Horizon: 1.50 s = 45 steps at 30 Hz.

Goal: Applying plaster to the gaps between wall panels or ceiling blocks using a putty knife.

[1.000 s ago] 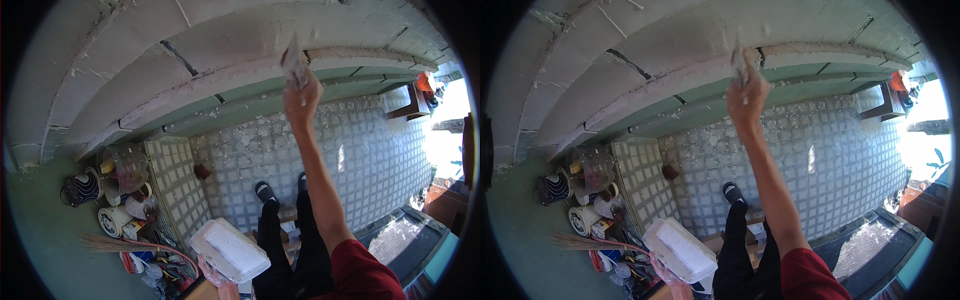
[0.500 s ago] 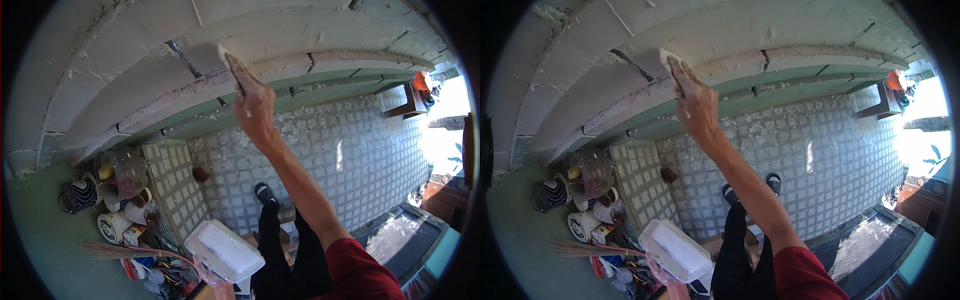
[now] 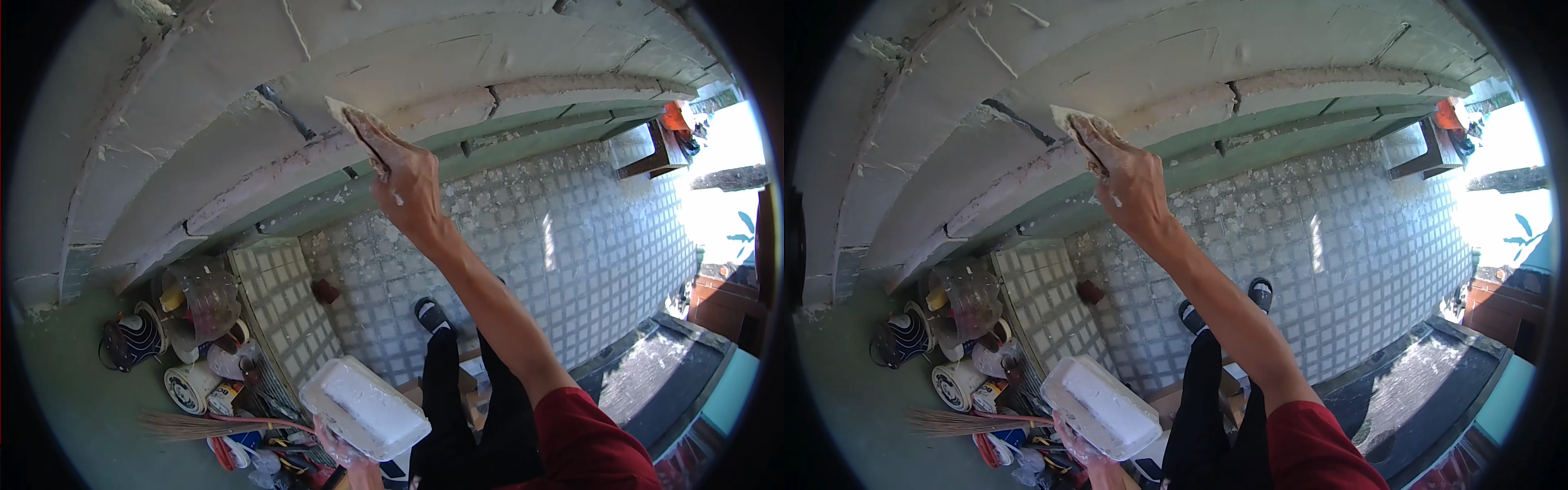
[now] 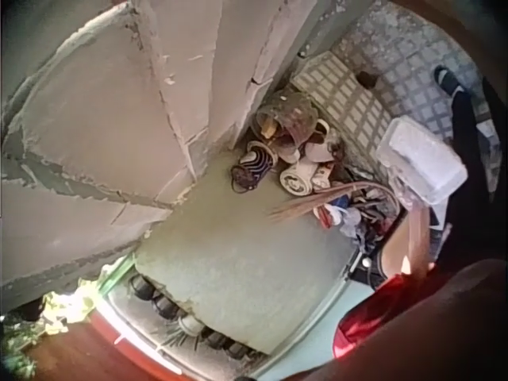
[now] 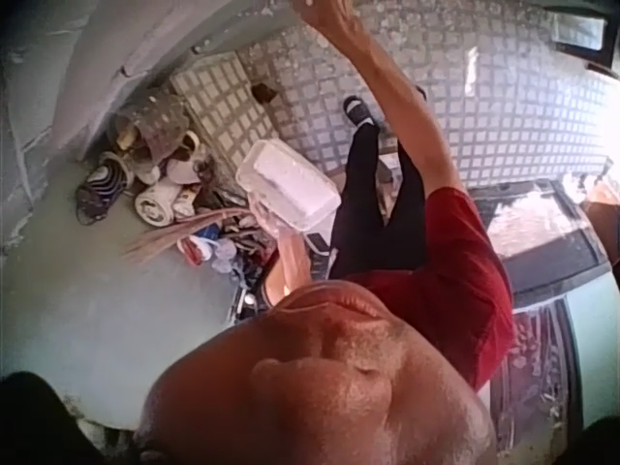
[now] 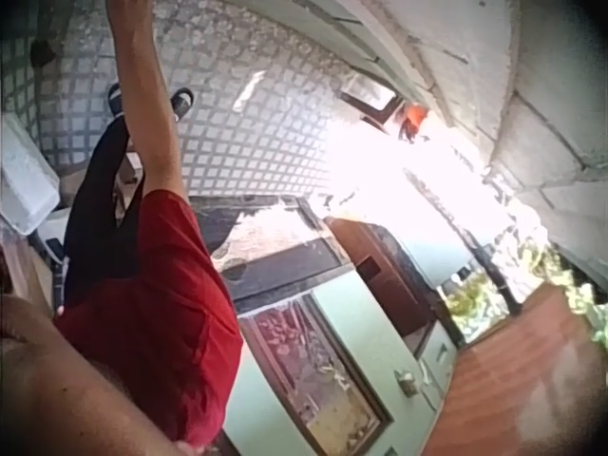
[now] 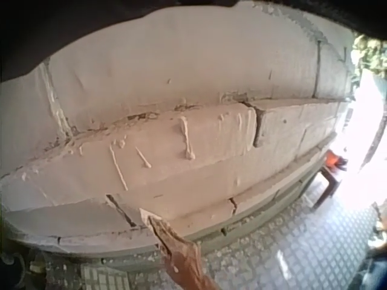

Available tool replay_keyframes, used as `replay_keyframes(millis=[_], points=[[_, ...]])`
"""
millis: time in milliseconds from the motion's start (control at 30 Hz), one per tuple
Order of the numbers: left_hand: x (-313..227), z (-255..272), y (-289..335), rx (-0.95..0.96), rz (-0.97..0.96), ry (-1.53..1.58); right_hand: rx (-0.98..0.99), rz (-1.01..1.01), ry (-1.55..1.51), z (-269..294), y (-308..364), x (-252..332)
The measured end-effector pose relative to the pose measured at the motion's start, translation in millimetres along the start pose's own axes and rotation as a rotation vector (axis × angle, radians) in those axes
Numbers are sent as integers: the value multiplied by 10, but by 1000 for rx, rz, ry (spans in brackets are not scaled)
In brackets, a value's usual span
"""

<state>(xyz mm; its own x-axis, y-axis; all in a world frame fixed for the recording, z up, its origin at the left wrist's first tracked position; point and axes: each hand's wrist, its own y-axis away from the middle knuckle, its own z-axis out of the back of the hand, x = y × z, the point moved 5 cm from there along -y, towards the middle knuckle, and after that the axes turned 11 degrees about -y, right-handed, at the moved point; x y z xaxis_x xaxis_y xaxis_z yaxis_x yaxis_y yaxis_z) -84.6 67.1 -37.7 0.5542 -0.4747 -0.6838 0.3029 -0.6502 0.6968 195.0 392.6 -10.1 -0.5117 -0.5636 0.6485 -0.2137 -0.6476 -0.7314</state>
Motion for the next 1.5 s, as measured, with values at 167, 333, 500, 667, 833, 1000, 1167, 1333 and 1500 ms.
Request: replay_keyframes(millis=[167, 333, 500, 667, 833, 1000, 1167, 1333, 1500], points=[[-74, -1, 8, -27, -60, -79, -273, -593, 88, 924, -170, -380], [-100, -101, 4, 68, -77, -145, -361, -234, 264, 1009, -259, -426], [-64, -65, -35, -1, 41, -34, -264, -382, 55, 385, -167, -154], [-14, 75, -112, 62, -60, -135, -114, -115, -38, 158, -74, 39], [-62, 18, -76, 238, -141, -126, -284, -525, 181, 1179, -169, -593], [-69, -14, -68, 171, -70, -36, -266, -321, 321, 993, -237, -429], [-99, -237, -19, 153, 16, 48, -158, -162, 142, 279, -105, -153], [-3, 93, -21, 52, -142, -171, -122, -116, -1, 390, -89, -166], [-96, -165, 42, 122, -37, -57, -312, -387, 114, 1560, -454, -519]])
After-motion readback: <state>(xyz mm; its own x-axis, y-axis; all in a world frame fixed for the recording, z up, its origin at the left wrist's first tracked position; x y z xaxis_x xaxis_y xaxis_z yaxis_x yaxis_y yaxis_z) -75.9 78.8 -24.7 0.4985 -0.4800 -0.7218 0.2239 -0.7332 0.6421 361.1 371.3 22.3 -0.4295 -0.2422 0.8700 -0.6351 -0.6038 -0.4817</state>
